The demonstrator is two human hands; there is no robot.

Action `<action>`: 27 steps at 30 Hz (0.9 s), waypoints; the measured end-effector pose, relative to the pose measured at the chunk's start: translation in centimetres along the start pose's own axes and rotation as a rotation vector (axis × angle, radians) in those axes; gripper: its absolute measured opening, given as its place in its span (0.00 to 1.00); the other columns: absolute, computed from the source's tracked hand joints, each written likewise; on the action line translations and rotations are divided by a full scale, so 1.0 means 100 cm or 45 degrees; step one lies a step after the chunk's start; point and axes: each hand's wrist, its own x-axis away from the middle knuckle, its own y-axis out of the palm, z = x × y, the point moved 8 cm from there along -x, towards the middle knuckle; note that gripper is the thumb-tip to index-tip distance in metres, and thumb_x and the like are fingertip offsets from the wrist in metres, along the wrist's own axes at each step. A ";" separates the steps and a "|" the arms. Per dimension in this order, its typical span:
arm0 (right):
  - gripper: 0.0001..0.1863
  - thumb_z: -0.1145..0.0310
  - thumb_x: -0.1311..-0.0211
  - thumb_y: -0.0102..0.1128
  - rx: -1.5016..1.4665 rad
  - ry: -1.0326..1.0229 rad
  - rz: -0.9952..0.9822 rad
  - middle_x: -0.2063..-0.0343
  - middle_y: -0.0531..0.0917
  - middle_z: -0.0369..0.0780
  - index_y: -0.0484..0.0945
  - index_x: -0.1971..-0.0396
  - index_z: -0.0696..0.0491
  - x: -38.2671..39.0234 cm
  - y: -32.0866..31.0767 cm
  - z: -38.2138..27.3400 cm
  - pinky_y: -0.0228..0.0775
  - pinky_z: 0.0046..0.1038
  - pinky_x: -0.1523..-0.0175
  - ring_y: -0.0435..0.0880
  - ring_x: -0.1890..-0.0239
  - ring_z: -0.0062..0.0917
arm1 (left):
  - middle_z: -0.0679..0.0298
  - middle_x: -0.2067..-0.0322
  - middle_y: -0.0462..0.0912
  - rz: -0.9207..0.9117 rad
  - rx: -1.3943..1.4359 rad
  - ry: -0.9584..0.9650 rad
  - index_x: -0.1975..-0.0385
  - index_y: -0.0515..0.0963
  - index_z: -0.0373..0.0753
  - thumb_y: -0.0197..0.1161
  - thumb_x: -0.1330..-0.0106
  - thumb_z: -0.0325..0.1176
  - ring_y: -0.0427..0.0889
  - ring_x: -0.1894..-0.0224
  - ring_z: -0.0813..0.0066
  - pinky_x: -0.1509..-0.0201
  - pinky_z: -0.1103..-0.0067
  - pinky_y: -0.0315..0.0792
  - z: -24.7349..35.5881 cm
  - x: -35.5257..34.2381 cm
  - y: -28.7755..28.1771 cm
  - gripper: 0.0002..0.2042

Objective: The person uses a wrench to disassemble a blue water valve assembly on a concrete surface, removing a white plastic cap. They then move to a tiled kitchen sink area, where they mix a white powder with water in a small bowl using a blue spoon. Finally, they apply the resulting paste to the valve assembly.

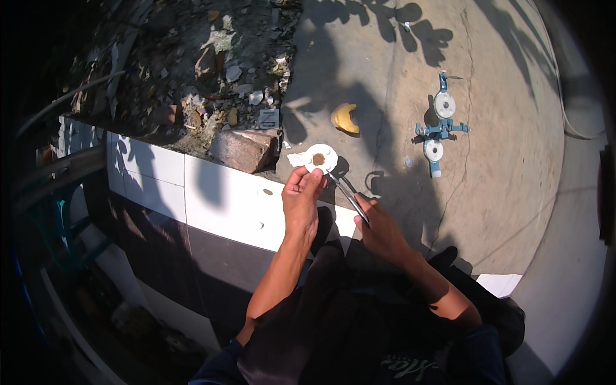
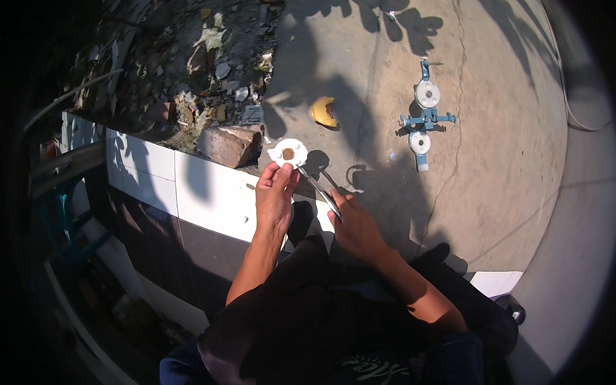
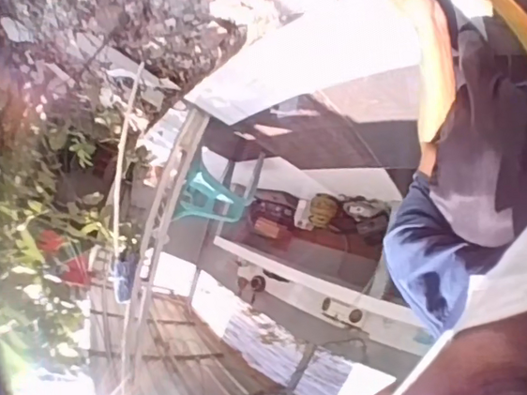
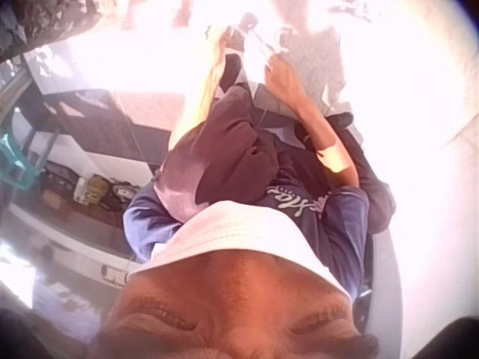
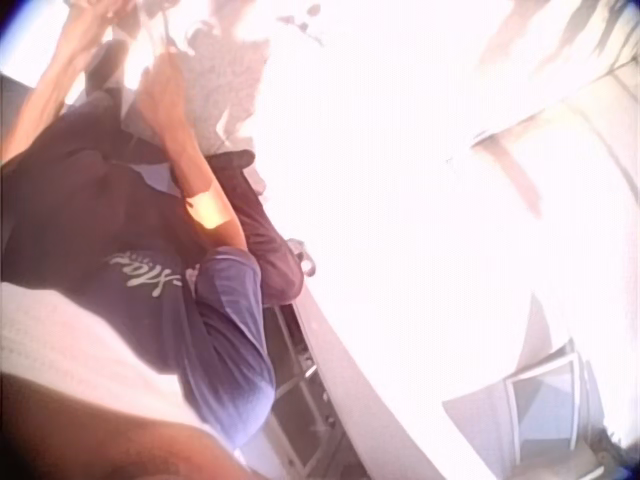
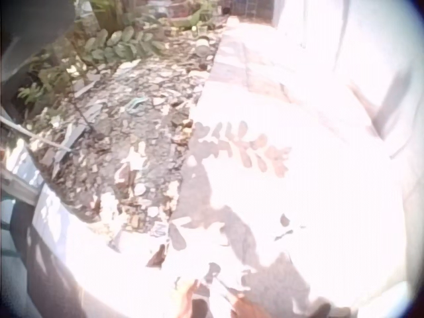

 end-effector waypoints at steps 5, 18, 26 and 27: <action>0.22 0.69 0.34 0.56 -0.030 0.014 0.027 0.57 0.77 0.51 0.69 0.42 0.57 -0.001 0.000 -0.002 0.72 0.43 0.53 0.78 0.55 0.50 | 0.65 0.63 0.83 -0.004 0.011 -0.008 0.59 0.77 0.35 0.66 0.35 0.26 0.81 0.62 0.81 0.50 0.82 0.77 -0.002 0.002 0.006 0.08; 0.11 0.66 0.36 0.60 -0.035 0.196 0.018 0.78 0.78 0.52 0.74 0.66 0.59 -0.011 0.009 0.031 0.68 0.41 0.66 0.79 0.71 0.51 | 0.64 0.59 0.81 -0.063 -0.178 0.051 0.51 0.73 0.35 0.63 0.33 0.28 0.79 0.58 0.81 0.49 0.81 0.75 0.000 -0.001 -0.002 0.12; 0.14 0.60 0.34 0.59 0.157 -0.061 0.136 0.75 0.82 0.53 0.76 0.65 0.58 -0.042 0.004 0.013 0.73 0.43 0.64 0.83 0.69 0.49 | 0.54 0.46 0.79 -0.619 -0.833 0.252 0.39 0.68 0.34 0.54 0.27 0.49 0.78 0.51 0.74 0.43 0.75 0.71 0.052 -0.040 0.031 0.27; 0.15 0.58 0.34 0.58 0.187 -0.022 0.091 0.75 0.82 0.52 0.77 0.65 0.58 -0.050 0.006 0.013 0.74 0.43 0.63 0.83 0.69 0.49 | 0.54 0.48 0.80 -0.606 -0.754 0.209 0.40 0.68 0.34 0.54 0.27 0.48 0.78 0.51 0.75 0.43 0.77 0.71 0.050 -0.050 0.027 0.25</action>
